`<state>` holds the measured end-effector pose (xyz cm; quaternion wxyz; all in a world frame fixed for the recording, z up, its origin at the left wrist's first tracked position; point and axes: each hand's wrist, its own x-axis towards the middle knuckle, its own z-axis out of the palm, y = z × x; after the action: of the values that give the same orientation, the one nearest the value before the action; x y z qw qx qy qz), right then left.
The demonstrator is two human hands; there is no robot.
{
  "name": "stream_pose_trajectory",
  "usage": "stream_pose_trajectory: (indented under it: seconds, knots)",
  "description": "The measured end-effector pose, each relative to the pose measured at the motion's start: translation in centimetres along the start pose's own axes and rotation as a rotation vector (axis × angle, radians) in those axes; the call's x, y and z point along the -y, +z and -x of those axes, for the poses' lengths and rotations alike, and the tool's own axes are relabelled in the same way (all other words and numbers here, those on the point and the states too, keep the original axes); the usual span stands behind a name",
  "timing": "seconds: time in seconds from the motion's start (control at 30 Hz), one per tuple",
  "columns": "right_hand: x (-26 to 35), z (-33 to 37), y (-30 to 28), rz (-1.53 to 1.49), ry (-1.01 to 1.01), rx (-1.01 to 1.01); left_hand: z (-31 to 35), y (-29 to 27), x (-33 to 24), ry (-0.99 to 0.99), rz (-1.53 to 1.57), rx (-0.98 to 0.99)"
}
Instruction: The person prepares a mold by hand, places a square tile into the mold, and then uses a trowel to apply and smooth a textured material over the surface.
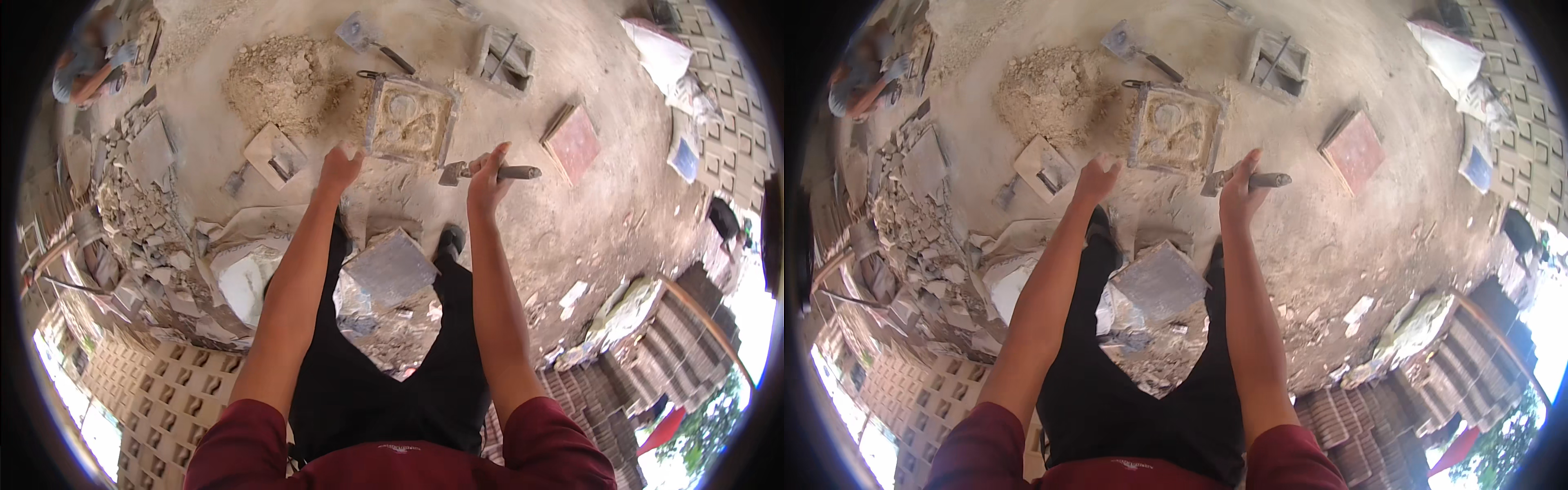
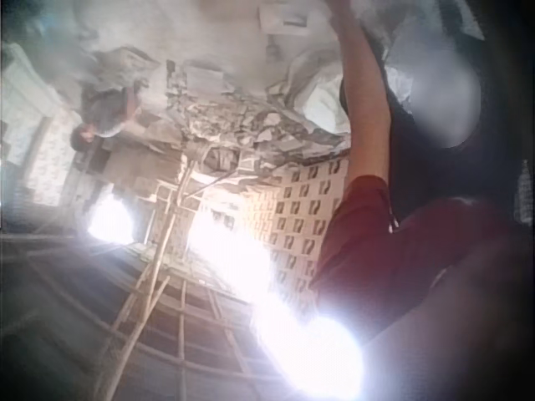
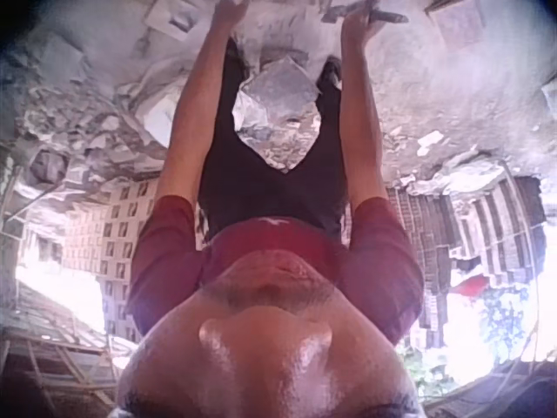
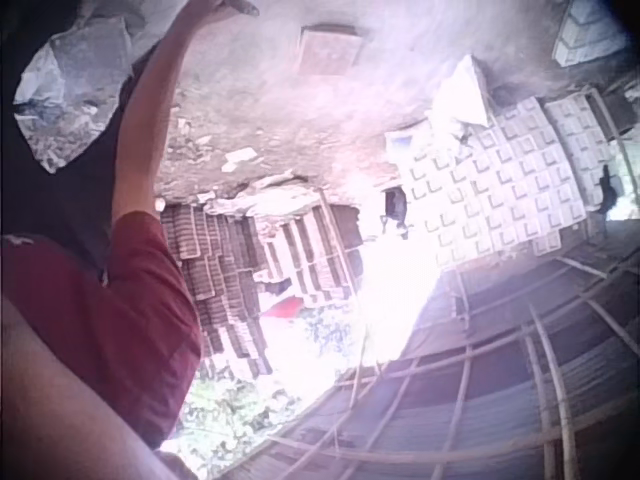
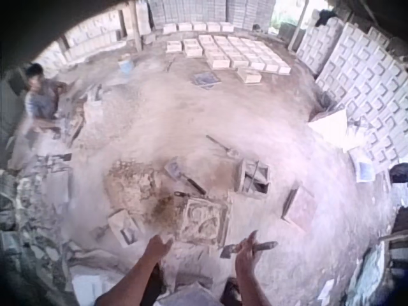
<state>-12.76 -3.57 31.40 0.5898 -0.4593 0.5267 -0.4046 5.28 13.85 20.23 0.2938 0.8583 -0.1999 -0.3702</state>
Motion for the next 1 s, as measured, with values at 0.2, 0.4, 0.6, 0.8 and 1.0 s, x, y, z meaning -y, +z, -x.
stream_pose_trajectory:
  seconds: [0.2,0.4,0.6,0.8,1.0]
  knots:
    - [-5.9,-4.9,0.2,-0.125,-0.097,0.105,-8.1,9.0,4.9,-0.067,-0.065,0.007]
    - [-10.4,-9.8,0.1,0.266,-0.344,0.052,-13.2,12.5,2.9,0.061,0.046,-0.281]
    - [-11.9,-10.4,1.8,0.126,-0.422,-0.015,-15.3,12.8,4.6,0.001,-0.091,-0.312]
    - [-13.3,-9.5,2.0,0.211,-0.466,-0.021,-15.5,14.0,5.7,0.039,-0.06,-0.342]
    - [-14.3,-8.9,2.3,0.24,-0.452,-0.059,-16.7,14.7,6.3,0.053,0.037,-0.444]
